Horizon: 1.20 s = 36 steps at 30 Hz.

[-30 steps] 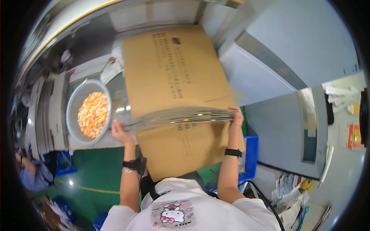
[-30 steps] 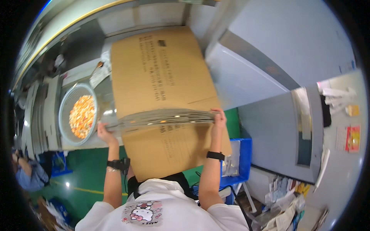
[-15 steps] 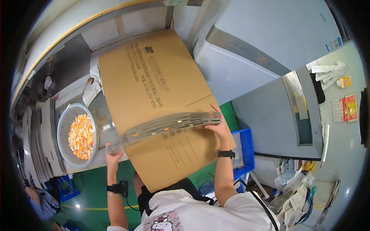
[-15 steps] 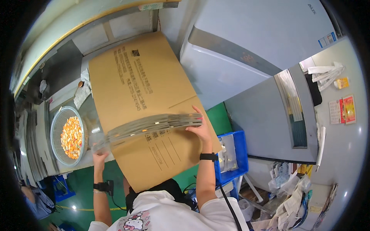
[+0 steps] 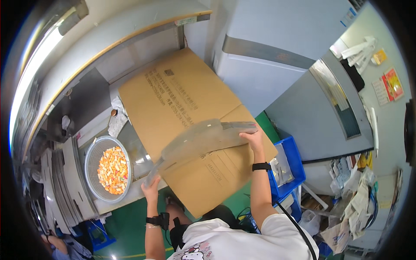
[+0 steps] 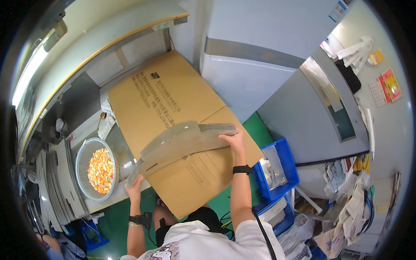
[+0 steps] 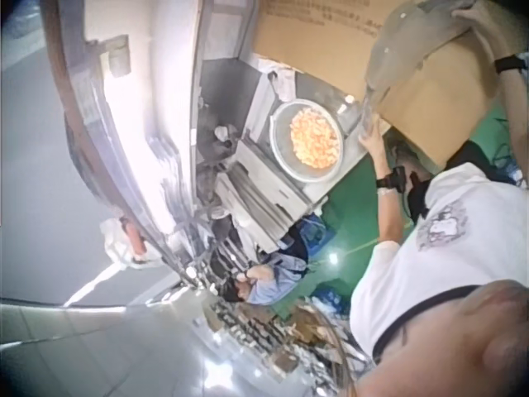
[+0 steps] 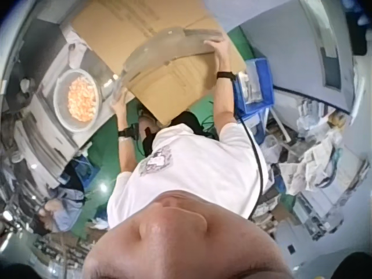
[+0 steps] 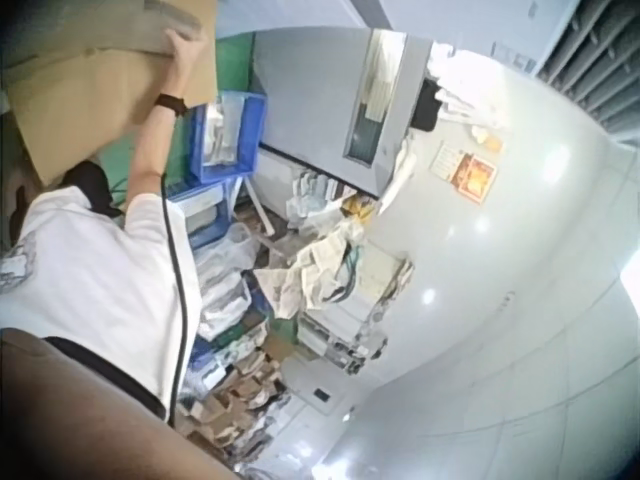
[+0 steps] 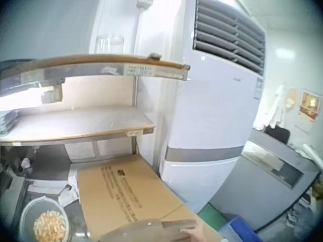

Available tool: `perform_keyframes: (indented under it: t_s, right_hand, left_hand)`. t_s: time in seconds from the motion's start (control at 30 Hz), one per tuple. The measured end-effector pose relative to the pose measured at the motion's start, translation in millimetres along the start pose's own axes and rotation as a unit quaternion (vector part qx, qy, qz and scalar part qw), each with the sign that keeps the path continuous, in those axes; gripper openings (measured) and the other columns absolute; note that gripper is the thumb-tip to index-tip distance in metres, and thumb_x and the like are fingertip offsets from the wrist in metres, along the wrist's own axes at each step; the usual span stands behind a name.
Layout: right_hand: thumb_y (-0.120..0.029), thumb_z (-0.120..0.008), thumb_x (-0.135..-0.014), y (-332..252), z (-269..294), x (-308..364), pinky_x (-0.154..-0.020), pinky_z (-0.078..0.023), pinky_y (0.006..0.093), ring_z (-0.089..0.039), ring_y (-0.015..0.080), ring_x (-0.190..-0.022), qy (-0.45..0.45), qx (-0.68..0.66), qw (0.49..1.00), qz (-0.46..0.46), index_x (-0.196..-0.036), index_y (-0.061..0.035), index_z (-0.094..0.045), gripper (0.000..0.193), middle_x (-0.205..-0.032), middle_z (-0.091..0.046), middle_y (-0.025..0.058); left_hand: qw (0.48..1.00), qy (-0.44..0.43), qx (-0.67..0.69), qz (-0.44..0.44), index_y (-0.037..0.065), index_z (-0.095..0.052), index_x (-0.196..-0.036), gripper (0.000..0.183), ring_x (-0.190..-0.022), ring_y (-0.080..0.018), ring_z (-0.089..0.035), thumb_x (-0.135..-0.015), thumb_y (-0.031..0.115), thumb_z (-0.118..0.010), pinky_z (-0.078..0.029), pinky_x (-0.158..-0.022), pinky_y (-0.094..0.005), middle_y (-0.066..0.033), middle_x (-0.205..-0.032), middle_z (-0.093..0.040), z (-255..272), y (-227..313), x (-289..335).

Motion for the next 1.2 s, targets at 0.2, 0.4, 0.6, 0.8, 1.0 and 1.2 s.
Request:
perform_keyframes:
  t_s: [0.2,0.4,0.6,0.8,1.0,1.2]
  right_hand:
    - [-0.005,-0.069,-0.055,-55,-43,52,-0.063,-0.043,0.0241,-0.055,0.0122,-0.065,0.044,0.035,0.995,0.08,-0.082,0.0016,-0.058,0.03,-0.074,-0.059,0.0039]
    - [-0.003,-0.06,-0.058,-144,-169,123,-0.067,-0.043,0.0248,-0.054,0.0142,-0.078,0.072,-0.134,0.971,0.183,-0.099,0.0032,-0.048,0.043,-0.09,-0.055,0.0064]
    - [0.006,-0.058,-0.057,-199,-308,173,-0.075,-0.041,0.0254,-0.053,0.0159,-0.08,-0.05,-0.054,0.99,0.124,-0.097,0.0047,-0.048,0.041,-0.087,-0.056,0.0075]
    - [0.011,-0.061,-0.058,-157,-392,164,-0.071,-0.043,0.0254,-0.056,0.015,-0.076,-0.133,0.047,0.985,0.104,-0.084,0.0064,-0.058,0.027,-0.084,-0.059,0.0084]
    - [0.011,-0.06,-0.058,-133,-410,145,-0.071,-0.043,0.0255,-0.055,0.015,-0.077,-0.157,0.042,0.982,0.092,-0.084,0.0052,-0.058,0.027,-0.083,-0.059,0.0081]
    - [0.01,-0.061,-0.056,-142,-406,128,-0.068,-0.044,0.0249,-0.056,0.0137,-0.072,-0.155,-0.067,0.976,0.134,-0.08,0.0039,-0.058,0.025,-0.078,-0.059,0.0064]
  left_hand:
    - [0.998,-0.021,0.055,-0.035,-0.003,-0.06,-0.082,0.018,-0.069,-0.0104,-0.055,-0.065,0.002,-0.066,-0.043,-0.064,-0.0235,-0.0053,-0.076,-0.061,82,68,-6]
    - [0.99,-0.033,-0.038,-0.128,-0.002,-0.055,-0.095,0.035,-0.077,-0.0153,-0.056,-0.063,0.005,-0.067,-0.045,-0.07,-0.0272,-0.0109,-0.091,-0.058,246,144,-7]
    - [0.566,-0.167,0.782,-0.198,0.011,-0.039,-0.118,0.058,-0.114,-0.0222,-0.033,-0.071,0.037,-0.059,-0.024,-0.095,-0.043,-0.0031,-0.12,-0.041,237,75,-7]
    - [0.677,0.042,0.734,-0.031,0.006,-0.041,-0.114,0.048,-0.108,-0.0244,-0.04,-0.075,0.03,-0.057,-0.031,-0.092,-0.0388,-0.008,-0.114,-0.045,257,19,-46]
    - [0.666,0.079,0.74,-0.054,0.004,-0.041,-0.112,0.045,-0.106,-0.0264,-0.041,-0.076,0.026,-0.055,-0.031,-0.092,-0.0405,-0.0094,-0.112,-0.046,258,17,-74]
    - [0.669,0.093,0.714,-0.186,0.006,-0.041,-0.113,0.045,-0.108,-0.0287,-0.04,-0.078,0.032,-0.05,-0.03,-0.093,-0.0454,-0.0105,-0.117,-0.043,258,41,-98]
Point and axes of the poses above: each hand's wrist, its own x-axis away from the middle knuckle, its own z-axis out of the back of the hand, y = z × x, the point moved 1 cm from there along -x, towards the middle knuckle
